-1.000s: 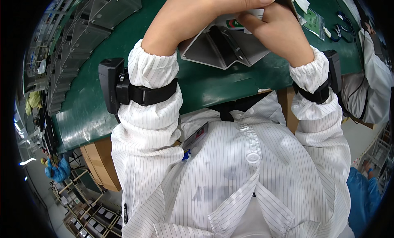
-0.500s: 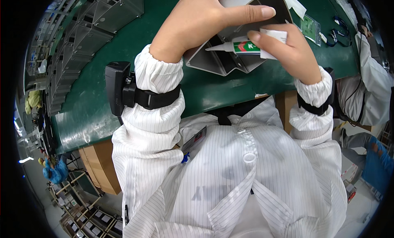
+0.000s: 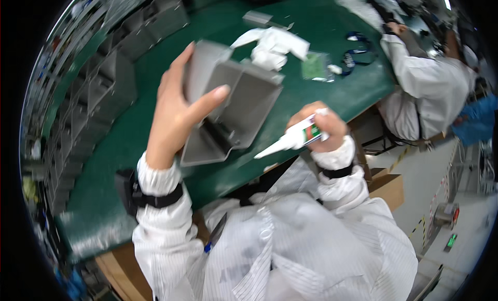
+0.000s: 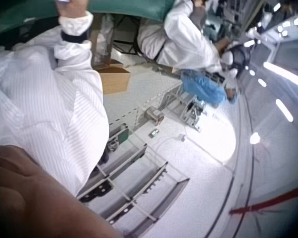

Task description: Assembling and sealing metal housings using adhesive on a factory production line.

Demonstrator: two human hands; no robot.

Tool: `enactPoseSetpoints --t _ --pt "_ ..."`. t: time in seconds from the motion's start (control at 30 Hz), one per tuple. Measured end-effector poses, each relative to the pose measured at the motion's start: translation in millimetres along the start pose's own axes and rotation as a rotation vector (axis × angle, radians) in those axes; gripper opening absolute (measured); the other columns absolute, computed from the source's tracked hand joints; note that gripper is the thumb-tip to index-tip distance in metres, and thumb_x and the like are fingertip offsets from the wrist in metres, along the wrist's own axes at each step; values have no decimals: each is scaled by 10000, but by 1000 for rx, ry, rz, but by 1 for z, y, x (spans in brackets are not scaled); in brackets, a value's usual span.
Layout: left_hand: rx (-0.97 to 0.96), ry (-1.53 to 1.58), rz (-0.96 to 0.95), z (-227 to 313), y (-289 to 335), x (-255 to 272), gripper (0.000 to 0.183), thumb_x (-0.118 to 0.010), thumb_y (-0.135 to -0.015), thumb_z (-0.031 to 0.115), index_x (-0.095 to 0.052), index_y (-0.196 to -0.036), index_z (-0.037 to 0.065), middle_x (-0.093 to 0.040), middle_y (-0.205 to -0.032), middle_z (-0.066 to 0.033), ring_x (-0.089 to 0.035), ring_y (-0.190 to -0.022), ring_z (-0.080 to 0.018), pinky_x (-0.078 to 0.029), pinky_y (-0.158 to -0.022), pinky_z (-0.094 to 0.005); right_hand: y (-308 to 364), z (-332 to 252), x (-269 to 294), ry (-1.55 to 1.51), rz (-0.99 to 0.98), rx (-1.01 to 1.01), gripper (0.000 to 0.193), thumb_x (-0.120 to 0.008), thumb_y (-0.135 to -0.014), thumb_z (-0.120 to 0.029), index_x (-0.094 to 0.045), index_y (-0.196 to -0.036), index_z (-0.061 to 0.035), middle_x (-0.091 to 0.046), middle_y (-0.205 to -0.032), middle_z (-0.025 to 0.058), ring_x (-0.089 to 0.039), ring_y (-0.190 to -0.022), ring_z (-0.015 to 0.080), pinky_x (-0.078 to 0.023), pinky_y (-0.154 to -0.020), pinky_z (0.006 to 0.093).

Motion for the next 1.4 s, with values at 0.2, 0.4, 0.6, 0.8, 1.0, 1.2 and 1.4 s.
enactPoseSetpoints --t 0.2,0.4,0.6,0.8,1.0,1.2,1.4 --pt "57 186 22 4 16 14 663 -480 -840 316 -234 -1397 54 -297 -1391 -134 -307 -1269 -231 -226 -1040 -329 -11 12 -15 -449 317 -312 185 -604 -834 -94 -549 -976 11 -550 -785 96 -574 -717 209 -487 -682 334" --pt "251 449 147 -51 36 25 632 -457 -884 419 -274 -1373 64 -362 -1329 -110 -370 -1217 -225 -304 -993 -319 -1 8 -5 -963 259 -206 291 -418 -921 -247 -483 -710 -58 -346 -494 9 -313 -490 116 -281 -525 266" --pt "525 906 375 -96 63 37 556 -483 -881 449 -404 -1247 38 -484 -1181 -81 -518 -1040 -201 -438 -859 -303 9 28 6 -977 354 -231 306 -437 -931 -287 -461 -704 -84 -330 -487 9 -250 -440 90 -267 -497 249" --pt "513 987 531 -122 84 59 588 -520 -873 387 -353 -1308 28 -503 -1198 -104 -512 -1068 -228 -441 -870 -327 7 31 12 -1087 457 -285 338 -421 -933 -307 -453 -679 -86 -266 -458 -7 -245 -445 95 -268 -498 258" --pt "690 1024 391 -110 102 51 672 -494 -834 498 -309 -1369 137 -276 -1418 -136 -251 -1269 -403 -221 -923 -661 3 29 9 -1097 432 -297 405 -396 -943 -325 -410 -610 -95 -268 -444 -8 -230 -421 90 -267 -479 249" --pt "819 1175 237 -118 124 42 741 -560 -816 486 -239 -1385 136 -225 -1420 -171 -256 -1243 -435 -287 -885 -662 3 30 7 -1095 390 -284 401 -402 -943 -328 -393 -611 -104 -266 -444 -12 -230 -414 83 -264 -471 242" --pt "751 1258 57 -98 144 29 587 -531 -872 363 -274 -1331 102 -357 -1298 -242 -397 -1150 -406 -361 -883 -622 5 27 5 -1102 422 -304 366 -414 -940 -318 -417 -644 -102 -301 -468 -20 -246 -415 76 -264 -472 241"
Point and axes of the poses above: each hand's wrist, its own y-axis away from the middle knuckle, its own x-axis out of the back of the hand, z = x × y, the point moved 9 cm from there along -y, towards the middle knuckle
